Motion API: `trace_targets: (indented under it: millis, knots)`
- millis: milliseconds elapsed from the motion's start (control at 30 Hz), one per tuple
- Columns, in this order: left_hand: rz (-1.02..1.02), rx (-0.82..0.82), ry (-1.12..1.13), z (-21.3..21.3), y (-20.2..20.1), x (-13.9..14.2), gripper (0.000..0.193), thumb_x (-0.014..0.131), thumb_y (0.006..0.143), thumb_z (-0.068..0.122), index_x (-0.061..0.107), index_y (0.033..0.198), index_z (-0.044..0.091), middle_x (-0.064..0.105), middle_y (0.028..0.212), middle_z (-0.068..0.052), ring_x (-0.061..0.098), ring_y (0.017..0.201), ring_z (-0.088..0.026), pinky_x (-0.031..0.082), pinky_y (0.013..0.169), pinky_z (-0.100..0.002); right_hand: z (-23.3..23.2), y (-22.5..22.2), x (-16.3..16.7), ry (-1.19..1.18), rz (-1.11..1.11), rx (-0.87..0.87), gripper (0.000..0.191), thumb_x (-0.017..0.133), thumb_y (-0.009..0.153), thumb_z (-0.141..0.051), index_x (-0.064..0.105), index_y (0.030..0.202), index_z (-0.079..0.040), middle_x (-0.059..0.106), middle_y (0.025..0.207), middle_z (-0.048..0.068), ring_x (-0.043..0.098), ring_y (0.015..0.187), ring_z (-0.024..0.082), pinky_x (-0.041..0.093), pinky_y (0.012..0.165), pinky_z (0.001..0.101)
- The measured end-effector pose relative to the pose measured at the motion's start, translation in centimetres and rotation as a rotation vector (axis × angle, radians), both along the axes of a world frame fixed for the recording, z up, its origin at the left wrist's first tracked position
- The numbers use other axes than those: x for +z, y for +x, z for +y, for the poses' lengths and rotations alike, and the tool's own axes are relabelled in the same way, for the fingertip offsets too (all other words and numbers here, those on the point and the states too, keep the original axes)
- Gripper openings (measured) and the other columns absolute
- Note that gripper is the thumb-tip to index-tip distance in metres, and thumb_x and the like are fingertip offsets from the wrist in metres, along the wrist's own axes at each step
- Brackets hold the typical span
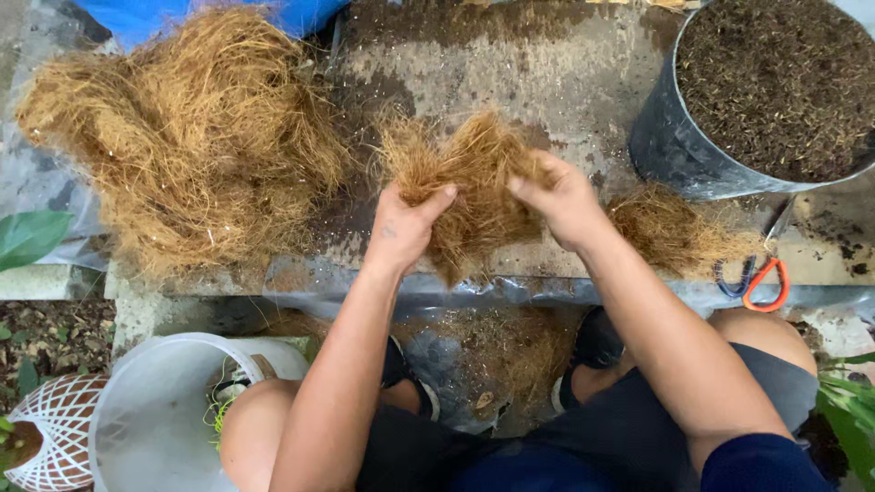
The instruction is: The person clears a workbench, then repeatedly pulls, spreads, and compresses loose coconut coir by hand into a flat mat. They move aside a pink bowl and a pair of scissors, pour water from a jug into the bowl, and continue shaping the coir on the bench.
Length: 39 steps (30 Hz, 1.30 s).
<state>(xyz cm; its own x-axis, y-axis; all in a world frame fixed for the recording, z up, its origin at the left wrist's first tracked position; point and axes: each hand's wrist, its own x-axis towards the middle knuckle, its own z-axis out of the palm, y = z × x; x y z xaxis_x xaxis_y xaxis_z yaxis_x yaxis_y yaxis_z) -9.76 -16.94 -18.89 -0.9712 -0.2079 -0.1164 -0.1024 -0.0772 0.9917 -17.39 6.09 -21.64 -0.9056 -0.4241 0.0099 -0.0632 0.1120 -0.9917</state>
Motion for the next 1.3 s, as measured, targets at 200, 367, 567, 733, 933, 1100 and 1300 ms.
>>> trace_targets:
  millis: [200, 367, 567, 733, 933, 1100, 1300]
  knots:
    - [0.003, 0.116, 0.174, -1.7, -0.4, -1.7, 0.039, 0.074, 0.09, 0.011, 0.064, 0.126, 0.001, 0.073, 0.122, -0.013, 0.067, 0.117, -0.023, 0.049, 0.107, -0.039, 1.9, -2.2, -1.5, -0.552, -0.374, 0.04, 0.027, 0.073, 0.093, -0.001, 0.063, 0.117, -0.004, 0.075, 0.111, 0.008, 0.071, 0.1, 0.016, 0.058, 0.088, 0.0348]
    - [-0.03, 0.28, 0.408, -1.5, -1.1, -2.1, 0.045, 0.075, 0.093, 0.012, 0.06, 0.132, -0.004, 0.069, 0.126, -0.017, 0.064, 0.117, -0.026, 0.05, 0.106, -0.042, 1.2, -2.0, -0.6, -0.541, -0.323, 0.032, 0.034, 0.072, 0.094, 0.006, 0.061, 0.125, -0.003, 0.071, 0.119, 0.011, 0.069, 0.104, 0.019, 0.057, 0.088, 0.0322]
    - [0.06, 0.032, 0.092, -1.9, -0.2, 0.0, 0.06, 0.075, 0.086, 0.01, 0.051, 0.141, 0.008, 0.066, 0.133, -0.009, 0.062, 0.124, -0.023, 0.048, 0.111, -0.04, 2.6, -1.6, 3.1, -0.389, -0.38, 0.313, 0.072, 0.081, 0.074, -0.007, 0.055, 0.141, -0.012, 0.068, 0.136, 0.005, 0.068, 0.123, 0.018, 0.052, 0.106, 0.0381]
    - [0.013, -0.192, -0.175, -0.4, 0.7, 2.4, 0.052, 0.078, 0.084, 0.01, 0.06, 0.133, 0.003, 0.072, 0.126, -0.011, 0.067, 0.12, -0.024, 0.05, 0.109, -0.04, 2.4, -1.5, 3.9, -0.286, -0.265, 0.32, 0.044, 0.08, 0.089, -0.014, 0.067, 0.129, 0.001, 0.073, 0.123, 0.015, 0.069, 0.117, 0.025, 0.051, 0.11, 0.0449]
    - [0.041, -0.299, -0.265, 1.1, 1.2, 3.2, 0.05, 0.075, 0.078, 0.002, 0.063, 0.127, 0.001, 0.074, 0.121, -0.013, 0.07, 0.114, -0.023, 0.052, 0.105, -0.038, 1.7, -0.8, 5.3, 0.08, 0.086, 0.318, 0.043, 0.08, 0.079, -0.006, 0.072, 0.121, -0.005, 0.076, 0.111, 0.008, 0.071, 0.103, 0.018, 0.057, 0.095, 0.038]
    - [-0.085, -0.346, -0.357, 1.6, 1.2, 2.5, 0.042, 0.07, 0.08, 0.002, 0.068, 0.122, 0.002, 0.077, 0.116, -0.013, 0.072, 0.107, -0.02, 0.053, 0.101, -0.035, 0.3, 0.0, 5.4, -0.049, 0.061, 0.221, 0.017, 0.068, 0.1, -0.011, 0.076, 0.113, -0.002, 0.079, 0.104, 0.007, 0.076, 0.093, 0.016, 0.065, 0.086, 0.0342]
    - [-0.08, -0.346, -0.382, 1.5, 1.0, 2.1, 0.04, 0.07, 0.082, 0.001, 0.066, 0.121, -0.002, 0.077, 0.114, -0.013, 0.072, 0.106, -0.022, 0.054, 0.097, -0.034, -1.0, -0.6, 3.7, -0.361, -0.131, -0.112, 0.022, 0.065, 0.103, -0.013, 0.072, 0.12, -0.001, 0.075, 0.108, 0.008, 0.072, 0.094, 0.013, 0.062, 0.084, 0.0302]
